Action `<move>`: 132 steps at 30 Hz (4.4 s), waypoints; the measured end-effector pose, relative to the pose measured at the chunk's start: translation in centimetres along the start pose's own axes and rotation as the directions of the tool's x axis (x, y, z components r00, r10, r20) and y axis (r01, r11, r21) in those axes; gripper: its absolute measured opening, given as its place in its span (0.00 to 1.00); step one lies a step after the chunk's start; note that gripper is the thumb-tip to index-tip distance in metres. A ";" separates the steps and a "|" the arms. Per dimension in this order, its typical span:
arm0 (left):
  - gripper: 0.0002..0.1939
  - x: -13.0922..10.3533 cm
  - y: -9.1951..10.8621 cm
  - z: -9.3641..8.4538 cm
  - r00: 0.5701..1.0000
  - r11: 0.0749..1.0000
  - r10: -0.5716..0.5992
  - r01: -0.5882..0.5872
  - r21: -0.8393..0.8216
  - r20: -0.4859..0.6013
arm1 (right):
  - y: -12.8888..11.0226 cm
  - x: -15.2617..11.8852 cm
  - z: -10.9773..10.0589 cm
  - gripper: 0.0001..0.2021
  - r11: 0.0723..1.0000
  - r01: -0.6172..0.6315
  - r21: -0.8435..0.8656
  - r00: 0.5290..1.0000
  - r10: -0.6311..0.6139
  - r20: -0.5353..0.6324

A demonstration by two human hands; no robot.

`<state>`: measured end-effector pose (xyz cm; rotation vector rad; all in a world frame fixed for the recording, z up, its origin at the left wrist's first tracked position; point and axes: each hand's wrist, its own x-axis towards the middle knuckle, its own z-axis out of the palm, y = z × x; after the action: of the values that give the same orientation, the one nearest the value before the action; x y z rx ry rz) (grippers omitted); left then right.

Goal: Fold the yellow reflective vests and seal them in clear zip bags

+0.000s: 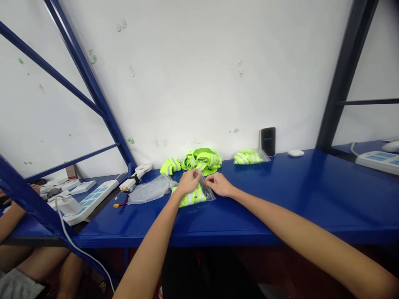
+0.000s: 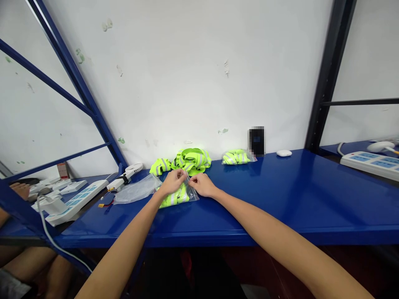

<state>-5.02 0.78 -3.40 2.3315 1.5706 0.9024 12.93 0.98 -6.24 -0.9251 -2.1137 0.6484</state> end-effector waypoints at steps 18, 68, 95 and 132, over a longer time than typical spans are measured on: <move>0.15 0.3 -1.0 -0.8 0.884 0.814 -0.241 0.409 -0.413 0.400 | 0.1 0.0 -0.1 0.15 1.000 0.003 -0.019 0.999 -0.002 0.053; 0.15 -2.3 -0.3 0.4 0.850 0.934 0.125 0.073 -0.350 0.511 | 0.0 -0.4 -3.2 0.11 0.991 0.127 -0.050 0.913 -0.097 0.396; 0.20 -4.0 0.2 1.4 0.964 0.944 0.179 -0.224 0.243 0.194 | 0.2 -0.3 -2.8 0.10 0.997 0.055 0.048 0.912 -0.070 0.403; 0.13 -3.7 -0.6 1.6 0.965 0.956 0.236 -0.251 -0.152 -0.109 | 9.2 -8.1 -15.5 0.26 0.442 -0.792 -0.421 0.610 0.538 -0.582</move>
<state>-5.55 -2.01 -6.40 2.4298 1.2000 1.1591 32.65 2.70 -6.40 -2.2000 -1.5302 0.0163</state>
